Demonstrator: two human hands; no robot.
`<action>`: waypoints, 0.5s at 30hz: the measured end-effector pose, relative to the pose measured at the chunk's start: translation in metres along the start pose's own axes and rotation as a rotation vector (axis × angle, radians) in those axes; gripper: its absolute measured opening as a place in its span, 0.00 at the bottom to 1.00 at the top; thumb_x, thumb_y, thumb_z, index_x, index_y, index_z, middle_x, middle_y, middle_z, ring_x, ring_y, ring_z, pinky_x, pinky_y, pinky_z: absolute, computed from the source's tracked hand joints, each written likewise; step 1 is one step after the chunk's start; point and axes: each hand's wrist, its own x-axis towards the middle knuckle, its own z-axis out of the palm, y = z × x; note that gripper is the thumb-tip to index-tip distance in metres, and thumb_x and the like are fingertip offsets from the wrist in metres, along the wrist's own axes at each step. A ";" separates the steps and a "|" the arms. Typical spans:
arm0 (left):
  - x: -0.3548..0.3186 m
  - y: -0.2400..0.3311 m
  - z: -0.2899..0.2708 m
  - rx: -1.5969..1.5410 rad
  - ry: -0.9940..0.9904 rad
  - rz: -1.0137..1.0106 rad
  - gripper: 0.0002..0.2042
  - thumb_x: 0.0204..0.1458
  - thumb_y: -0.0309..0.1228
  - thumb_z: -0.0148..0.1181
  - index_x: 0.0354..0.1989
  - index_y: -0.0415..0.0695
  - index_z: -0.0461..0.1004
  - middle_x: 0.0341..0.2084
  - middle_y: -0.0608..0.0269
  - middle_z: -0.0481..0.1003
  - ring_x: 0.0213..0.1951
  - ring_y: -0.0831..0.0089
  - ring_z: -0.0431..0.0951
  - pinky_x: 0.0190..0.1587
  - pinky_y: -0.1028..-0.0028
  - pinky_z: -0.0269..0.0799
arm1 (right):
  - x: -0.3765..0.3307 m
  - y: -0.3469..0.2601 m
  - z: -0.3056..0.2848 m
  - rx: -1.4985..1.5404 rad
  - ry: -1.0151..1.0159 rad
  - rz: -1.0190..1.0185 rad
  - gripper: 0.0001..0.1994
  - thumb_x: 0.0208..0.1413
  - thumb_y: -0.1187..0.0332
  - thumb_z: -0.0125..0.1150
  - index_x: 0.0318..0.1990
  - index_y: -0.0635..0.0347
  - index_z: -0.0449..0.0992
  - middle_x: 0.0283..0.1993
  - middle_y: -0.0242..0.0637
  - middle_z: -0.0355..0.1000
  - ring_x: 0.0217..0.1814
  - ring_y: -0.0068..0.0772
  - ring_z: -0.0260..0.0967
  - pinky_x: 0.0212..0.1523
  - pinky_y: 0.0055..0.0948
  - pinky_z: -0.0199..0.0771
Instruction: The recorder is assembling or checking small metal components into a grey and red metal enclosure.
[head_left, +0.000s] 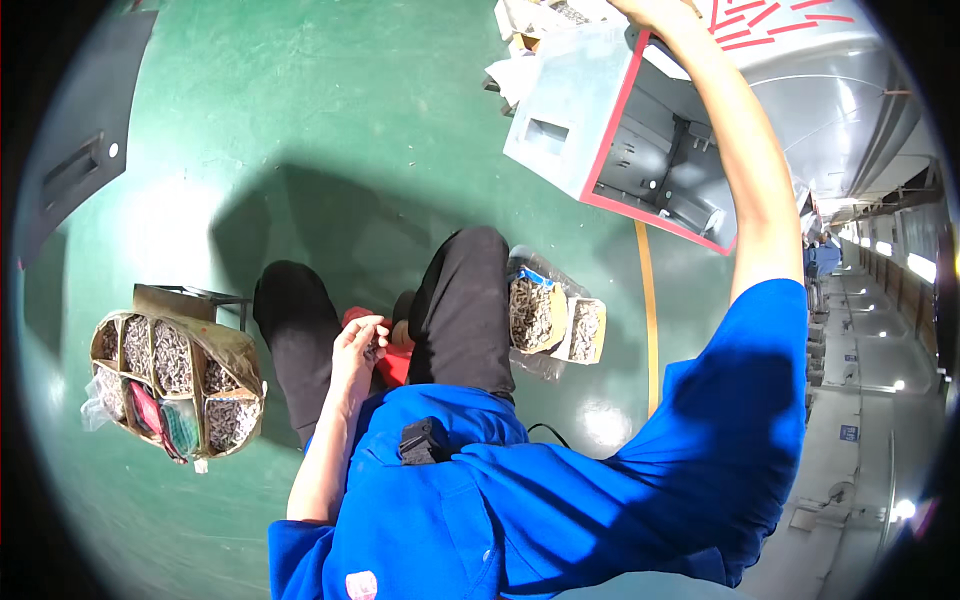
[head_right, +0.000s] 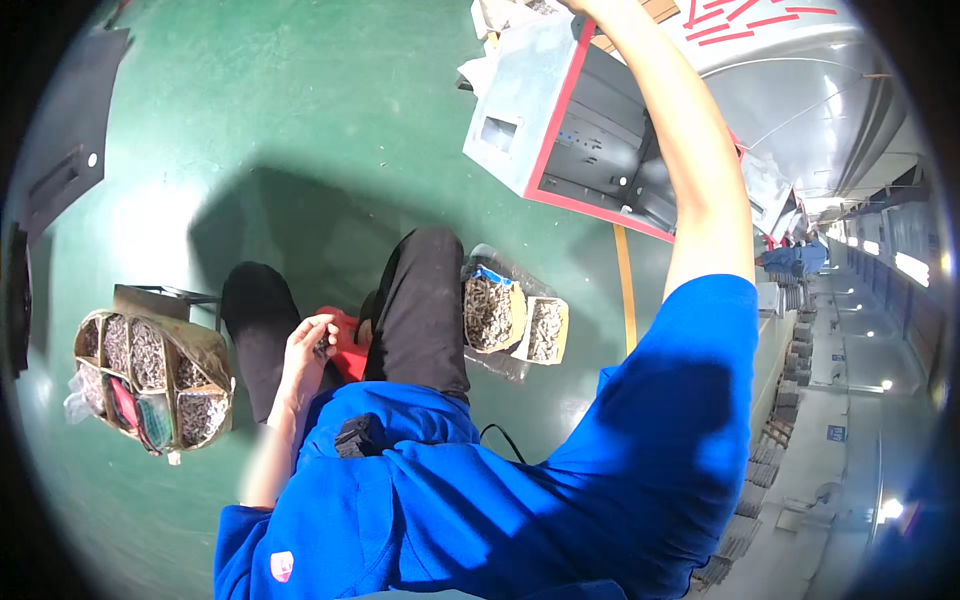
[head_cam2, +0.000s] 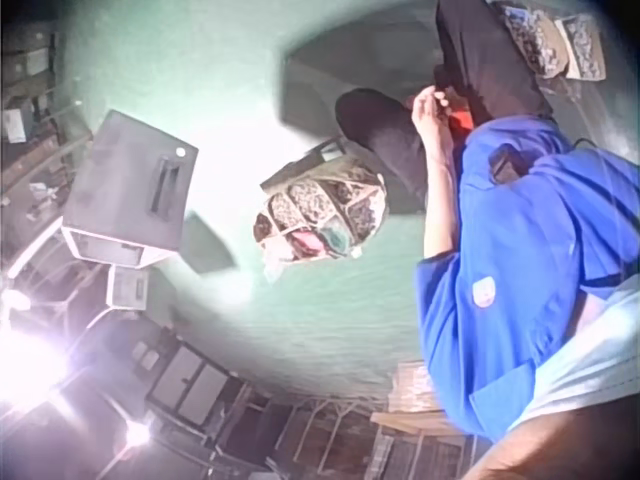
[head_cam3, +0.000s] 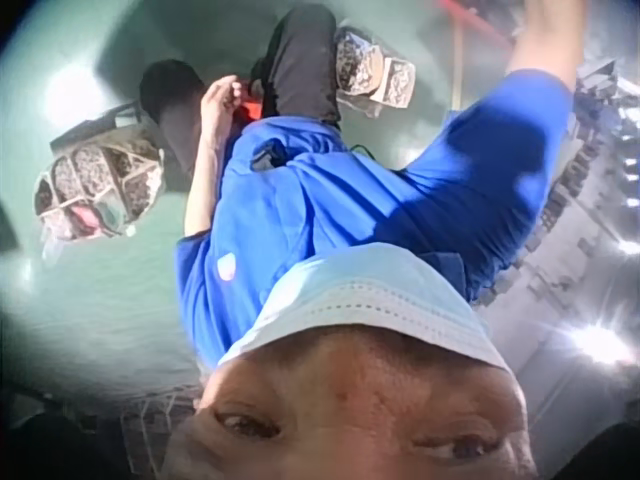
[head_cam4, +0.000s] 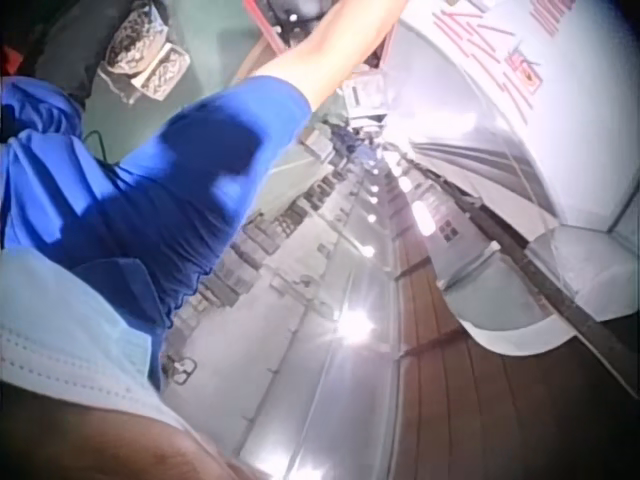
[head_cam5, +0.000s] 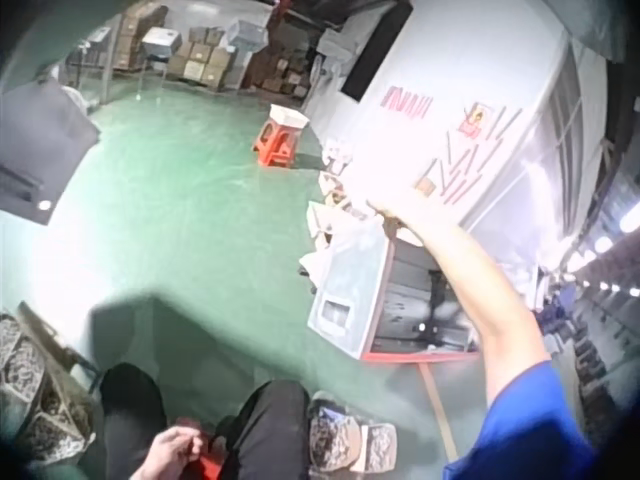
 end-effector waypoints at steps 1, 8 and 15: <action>0.000 0.000 0.000 0.002 -0.003 0.002 0.06 0.57 0.29 0.49 0.38 0.44 0.73 0.28 0.70 0.74 0.28 0.83 0.71 0.31 0.82 0.65 | 0.001 -0.005 0.000 -0.002 0.001 -0.013 0.07 0.43 0.72 0.56 0.31 0.63 0.72 0.22 0.40 0.68 0.25 0.37 0.67 0.25 0.35 0.68; 0.000 0.000 0.002 0.031 -0.001 0.006 0.06 0.57 0.30 0.51 0.37 0.44 0.73 0.27 0.70 0.74 0.27 0.83 0.71 0.30 0.83 0.66 | -0.001 -0.023 0.002 -0.013 -0.005 -0.055 0.08 0.43 0.68 0.58 0.30 0.62 0.72 0.23 0.39 0.68 0.26 0.37 0.68 0.26 0.35 0.69; -0.003 0.002 0.008 0.038 -0.013 0.013 0.07 0.57 0.33 0.52 0.36 0.43 0.73 0.26 0.70 0.74 0.25 0.85 0.71 0.28 0.85 0.65 | -0.003 -0.037 0.007 -0.018 0.022 -0.118 0.09 0.44 0.65 0.60 0.29 0.62 0.73 0.23 0.39 0.69 0.28 0.38 0.69 0.27 0.35 0.70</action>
